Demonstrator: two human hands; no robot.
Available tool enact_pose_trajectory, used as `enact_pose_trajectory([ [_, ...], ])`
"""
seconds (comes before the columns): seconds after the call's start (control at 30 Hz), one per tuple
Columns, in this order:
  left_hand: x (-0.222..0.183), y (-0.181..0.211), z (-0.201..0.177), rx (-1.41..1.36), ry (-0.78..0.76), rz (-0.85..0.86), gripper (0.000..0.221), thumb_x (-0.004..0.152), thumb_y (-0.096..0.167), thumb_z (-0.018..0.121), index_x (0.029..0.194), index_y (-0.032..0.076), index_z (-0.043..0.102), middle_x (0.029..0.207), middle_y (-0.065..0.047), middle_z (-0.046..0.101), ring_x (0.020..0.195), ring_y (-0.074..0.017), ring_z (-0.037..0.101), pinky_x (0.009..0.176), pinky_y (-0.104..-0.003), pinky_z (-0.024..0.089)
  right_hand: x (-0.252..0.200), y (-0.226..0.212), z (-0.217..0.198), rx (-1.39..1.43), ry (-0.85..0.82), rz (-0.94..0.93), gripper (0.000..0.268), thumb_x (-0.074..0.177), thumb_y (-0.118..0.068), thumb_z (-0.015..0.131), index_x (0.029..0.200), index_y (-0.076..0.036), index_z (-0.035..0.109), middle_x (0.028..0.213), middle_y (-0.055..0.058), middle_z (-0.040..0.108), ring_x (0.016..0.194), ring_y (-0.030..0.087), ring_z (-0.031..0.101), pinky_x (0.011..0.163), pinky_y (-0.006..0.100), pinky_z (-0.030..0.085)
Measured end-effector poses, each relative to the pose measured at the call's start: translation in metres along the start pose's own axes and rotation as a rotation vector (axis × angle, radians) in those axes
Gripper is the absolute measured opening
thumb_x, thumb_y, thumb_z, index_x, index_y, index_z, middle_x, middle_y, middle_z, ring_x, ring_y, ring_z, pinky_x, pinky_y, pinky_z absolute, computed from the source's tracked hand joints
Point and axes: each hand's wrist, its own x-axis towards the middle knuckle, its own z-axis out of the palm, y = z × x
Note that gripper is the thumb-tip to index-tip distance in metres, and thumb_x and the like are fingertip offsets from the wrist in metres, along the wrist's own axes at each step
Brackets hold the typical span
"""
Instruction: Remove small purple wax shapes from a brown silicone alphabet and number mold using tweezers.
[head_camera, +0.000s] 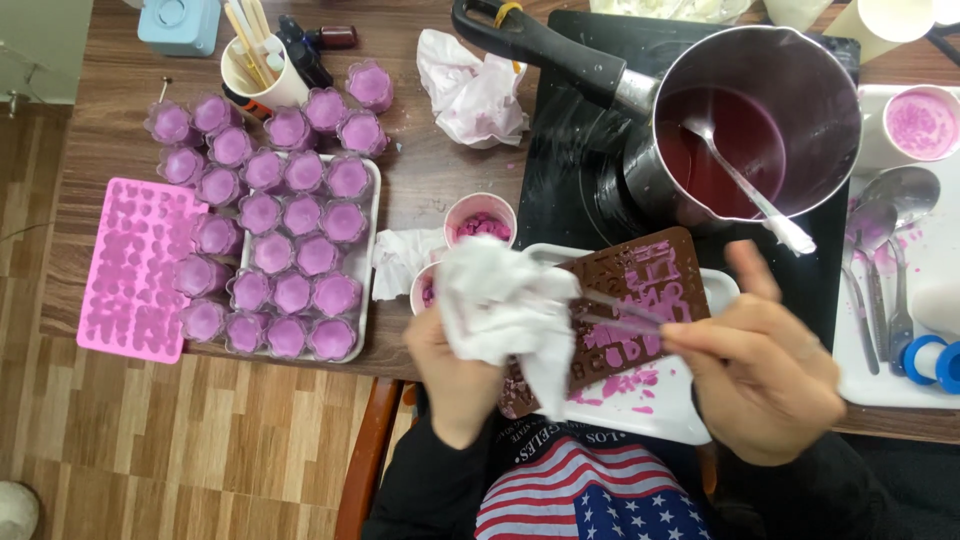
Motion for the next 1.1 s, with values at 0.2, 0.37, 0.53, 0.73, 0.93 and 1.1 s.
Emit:
enact_pose_trajectory([
  [0.2,0.006,0.028,0.015,-0.202,-0.243,-0.289,0.031,0.087,0.003,0.078,0.116,-0.001,0.073,0.108,-0.006,0.079,0.096,-0.0118,0.074,0.086,-0.029,0.061,-0.002,0.005,0.004,-0.298,0.059,-0.173,0.024,0.081,0.012,0.086,0.096,0.000,0.073,0.079,0.005,0.062,0.069,0.016,0.060,0.127,0.062,0.039],
  [0.37,0.002,0.034,0.035,-0.272,-0.281,-0.353,0.033,0.084,-0.002,0.080,0.116,-0.002,0.071,0.110,-0.006,0.077,0.099,-0.0121,0.073,0.088,-0.028,0.060,0.000,0.005,0.014,-0.261,-0.006,-0.366,0.028,0.080,0.007,0.088,0.101,-0.003,0.072,0.093,0.002,0.062,0.077,0.017,0.063,0.128,0.058,0.029],
  [0.53,0.002,0.024,0.028,-0.269,-0.274,-0.342,0.028,0.086,-0.001,0.080,0.114,-0.003,0.074,0.108,-0.007,0.078,0.097,-0.0139,0.074,0.086,-0.029,0.061,0.000,-0.002,0.014,-0.290,-0.163,-0.360,0.030,0.077,0.004,0.088,0.101,-0.006,0.074,0.096,0.002,0.062,0.080,0.017,0.065,0.127,0.060,0.023],
  [0.73,0.017,0.026,0.005,-0.052,-0.183,-0.209,0.022,0.088,0.009,0.079,0.109,0.002,0.075,0.100,-0.004,0.079,0.091,-0.0123,0.077,0.081,-0.027,0.062,0.003,-0.001,0.011,-0.189,-0.206,-0.259,0.032,0.075,0.011,0.083,0.100,-0.008,0.075,0.090,-0.001,0.068,0.077,0.012,0.068,0.130,0.058,0.028],
  [0.93,0.034,0.022,-0.029,0.139,-0.059,-0.084,0.026,0.092,0.016,0.072,0.112,0.001,0.075,0.105,-0.006,0.079,0.095,-0.0138,0.076,0.086,-0.031,0.061,0.011,0.002,0.005,-0.162,-0.094,-0.087,0.023,0.079,0.010,0.082,0.096,-0.002,0.072,0.077,0.005,0.067,0.072,0.015,0.066,0.126,0.059,0.038],
  [1.1,0.069,0.037,-0.048,0.171,0.231,0.201,0.038,0.093,0.010,0.071,0.127,0.000,0.057,0.117,-0.003,0.064,0.110,-0.0116,0.064,0.104,-0.027,0.051,0.012,0.008,0.000,-0.105,-0.055,0.028,0.020,0.087,0.009,0.078,0.103,0.005,0.068,0.091,0.013,0.070,0.086,0.017,0.068,0.119,0.055,0.049],
])
